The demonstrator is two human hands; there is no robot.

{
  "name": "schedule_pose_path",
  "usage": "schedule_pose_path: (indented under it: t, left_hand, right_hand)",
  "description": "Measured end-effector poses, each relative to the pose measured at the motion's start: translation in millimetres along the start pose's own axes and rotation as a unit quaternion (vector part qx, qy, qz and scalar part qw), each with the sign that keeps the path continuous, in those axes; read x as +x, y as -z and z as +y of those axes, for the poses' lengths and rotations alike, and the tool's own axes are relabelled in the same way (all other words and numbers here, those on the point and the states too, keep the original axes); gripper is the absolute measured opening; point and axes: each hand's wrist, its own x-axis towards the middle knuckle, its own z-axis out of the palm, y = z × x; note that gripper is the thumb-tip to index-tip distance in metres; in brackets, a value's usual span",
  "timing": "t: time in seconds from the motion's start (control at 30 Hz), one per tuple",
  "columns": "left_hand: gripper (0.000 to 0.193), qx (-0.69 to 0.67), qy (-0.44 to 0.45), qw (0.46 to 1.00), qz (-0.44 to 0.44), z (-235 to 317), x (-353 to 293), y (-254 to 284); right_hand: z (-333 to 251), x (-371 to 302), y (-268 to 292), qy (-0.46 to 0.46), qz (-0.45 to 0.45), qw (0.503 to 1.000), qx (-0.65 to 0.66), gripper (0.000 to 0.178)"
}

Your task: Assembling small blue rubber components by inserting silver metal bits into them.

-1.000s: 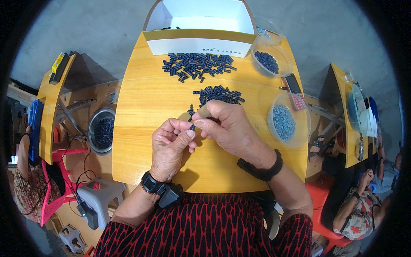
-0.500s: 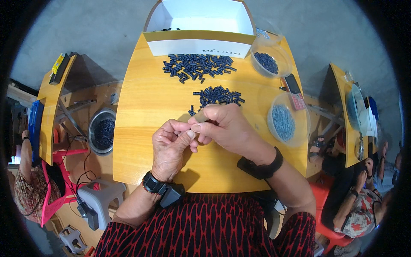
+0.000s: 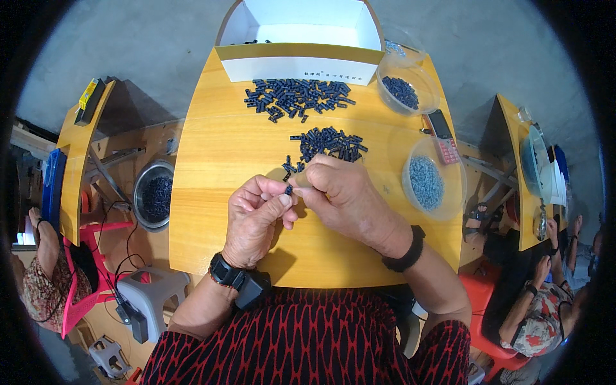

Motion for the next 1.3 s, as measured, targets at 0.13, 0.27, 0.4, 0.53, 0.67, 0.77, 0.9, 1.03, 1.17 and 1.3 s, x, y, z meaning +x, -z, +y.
schedule_pose_path:
  t: [0.13, 0.27, 0.4, 0.53, 0.67, 0.77, 0.9, 1.03, 1.17, 1.3]
  left_hand:
    - [0.009, 0.004, 0.001, 1.0, -0.01, -1.2, 0.4, -0.2]
    - [0.008, 0.042, -0.015, 0.999, 0.003, -3.7, -2.0, -0.5]
    - [0.008, 0.033, -0.018, 0.999, -0.004, -4.2, -1.6, -1.0]
    - [0.008, -0.004, -0.013, 1.0, -0.011, -0.5, -1.3, -0.2]
    - [0.008, -0.031, 0.005, 1.0, -0.003, -1.5, -0.2, 1.9]
    - [0.009, -0.047, -0.003, 0.999, -0.001, -3.7, 0.7, 1.9]
    - [0.009, -0.051, -0.006, 0.999, -0.004, -1.2, 0.5, -1.0]
    - [0.011, -0.016, 0.008, 0.999, -0.032, 0.3, 0.6, 2.1]
    - [0.012, 0.026, 0.017, 0.999, -0.018, 3.1, -0.9, -1.7]
    - [0.012, 0.082, -0.008, 0.996, -0.021, -3.2, 0.1, 0.1]
  right_hand:
    - [-2.5, -1.1, 2.4, -0.028, -0.036, 0.999, -0.018, 0.021]
    - [-10.5, 3.4, 2.0, -0.026, -0.053, 0.998, -0.037, 0.022]
    - [-2.5, -4.1, -1.4, 0.002, -0.039, 0.998, -0.046, 0.007]
    - [1.1, -2.6, 1.1, 0.007, -0.044, 0.999, -0.012, 0.018]
    - [-3.7, -4.3, 2.2, -0.123, 0.002, 0.977, 0.175, 0.016]
    - [-10.9, -0.3, 8.8, -0.069, -0.032, 0.992, 0.097, 0.014]
    - [-7.9, 0.8, 4.1, -0.038, -0.043, 0.997, 0.05, 0.01]
    - [-4.4, 6.9, 10.2, -0.034, -0.047, 0.996, 0.062, 0.008]
    - [-6.2, 9.5, 14.4, -0.037, -0.063, 0.996, 0.048, 0.005]
    - [-8.1, 3.4, 12.2, -0.093, -0.064, 0.991, 0.074, 0.005]
